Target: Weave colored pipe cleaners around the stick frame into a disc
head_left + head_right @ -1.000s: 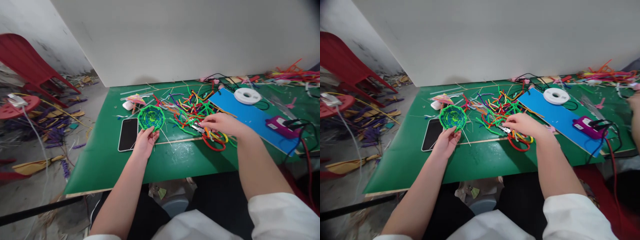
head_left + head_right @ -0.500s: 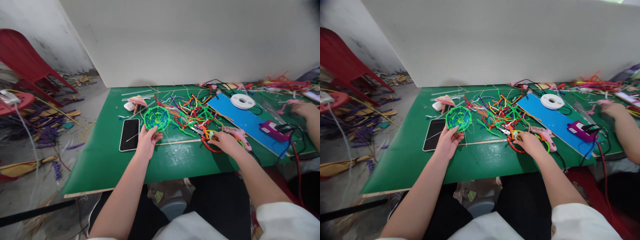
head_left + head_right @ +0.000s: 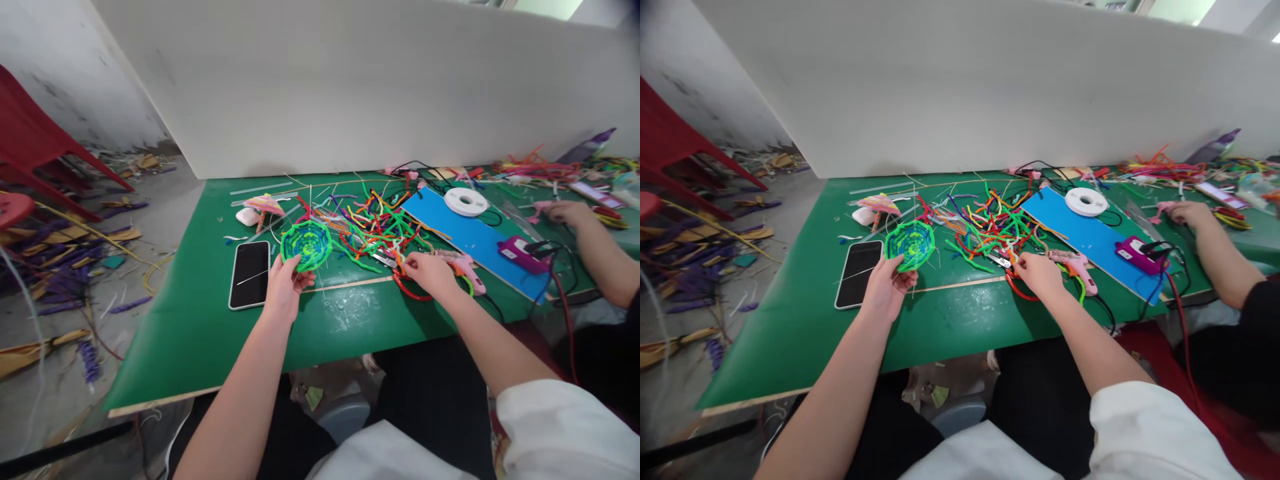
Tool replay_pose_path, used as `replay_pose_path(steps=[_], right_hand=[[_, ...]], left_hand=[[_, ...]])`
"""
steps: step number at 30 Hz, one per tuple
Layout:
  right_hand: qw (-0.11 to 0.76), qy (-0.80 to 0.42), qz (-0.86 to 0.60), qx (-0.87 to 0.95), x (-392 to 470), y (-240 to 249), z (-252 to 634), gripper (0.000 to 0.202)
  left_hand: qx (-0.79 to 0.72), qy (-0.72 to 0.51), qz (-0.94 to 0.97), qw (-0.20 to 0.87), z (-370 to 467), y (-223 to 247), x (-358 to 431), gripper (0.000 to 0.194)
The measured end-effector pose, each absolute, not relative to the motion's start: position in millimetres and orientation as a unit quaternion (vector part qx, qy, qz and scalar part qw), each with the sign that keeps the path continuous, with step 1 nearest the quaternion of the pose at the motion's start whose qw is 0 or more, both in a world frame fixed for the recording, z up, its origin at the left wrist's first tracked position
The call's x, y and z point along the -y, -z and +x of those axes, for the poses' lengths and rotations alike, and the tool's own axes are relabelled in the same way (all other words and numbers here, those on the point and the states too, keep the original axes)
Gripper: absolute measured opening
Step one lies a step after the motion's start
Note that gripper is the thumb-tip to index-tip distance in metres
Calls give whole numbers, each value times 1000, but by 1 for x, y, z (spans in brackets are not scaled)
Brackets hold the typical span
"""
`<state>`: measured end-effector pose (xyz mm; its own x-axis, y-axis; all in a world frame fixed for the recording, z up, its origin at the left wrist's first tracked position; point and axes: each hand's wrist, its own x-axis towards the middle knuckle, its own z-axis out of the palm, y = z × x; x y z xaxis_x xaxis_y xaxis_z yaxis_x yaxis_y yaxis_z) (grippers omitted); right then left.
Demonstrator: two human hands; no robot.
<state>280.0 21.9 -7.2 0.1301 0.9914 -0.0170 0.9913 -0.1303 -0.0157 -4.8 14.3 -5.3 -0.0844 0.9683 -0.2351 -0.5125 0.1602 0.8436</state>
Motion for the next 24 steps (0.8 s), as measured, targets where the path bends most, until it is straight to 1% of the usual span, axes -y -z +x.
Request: replay_pose_path(steps=[2, 5, 7, 9, 10, 12, 15, 17, 24], right_hand=[[38, -25, -740, 671, -28, 2, 278, 22], [120, -30, -722, 681, -39, -12, 276, 26], [165, -63, -704, 688, -47, -20, 275, 29], [183, -114, -677, 704, -52, -23, 279, 33], [177, -133, -667, 712, -51, -23, 284, 35], [135, -139, -667, 719, -45, -19, 297, 35], [-14, -108, -655, 748, -25, -6, 319, 33], [-83, -91, -621, 774, -14, 2, 327, 27], [-169, -56, -609, 773, -11, 7, 315, 19]], left_hand=[[-435, -597, 263, 621, -7, 5, -15, 20], [-433, -600, 263, 619, -8, 5, -15, 20], [-435, -598, 259, 622, -7, 5, -16, 21], [-444, -593, 254, 622, -6, 4, -15, 22], [-451, -593, 253, 617, -6, 4, -15, 22], [-467, -597, 258, 599, -5, 3, -14, 21], [-487, -613, 279, 556, -4, 3, -12, 19], [-488, -626, 297, 531, -3, 3, -11, 19], [-476, -660, 317, 486, -1, -3, -6, 22]])
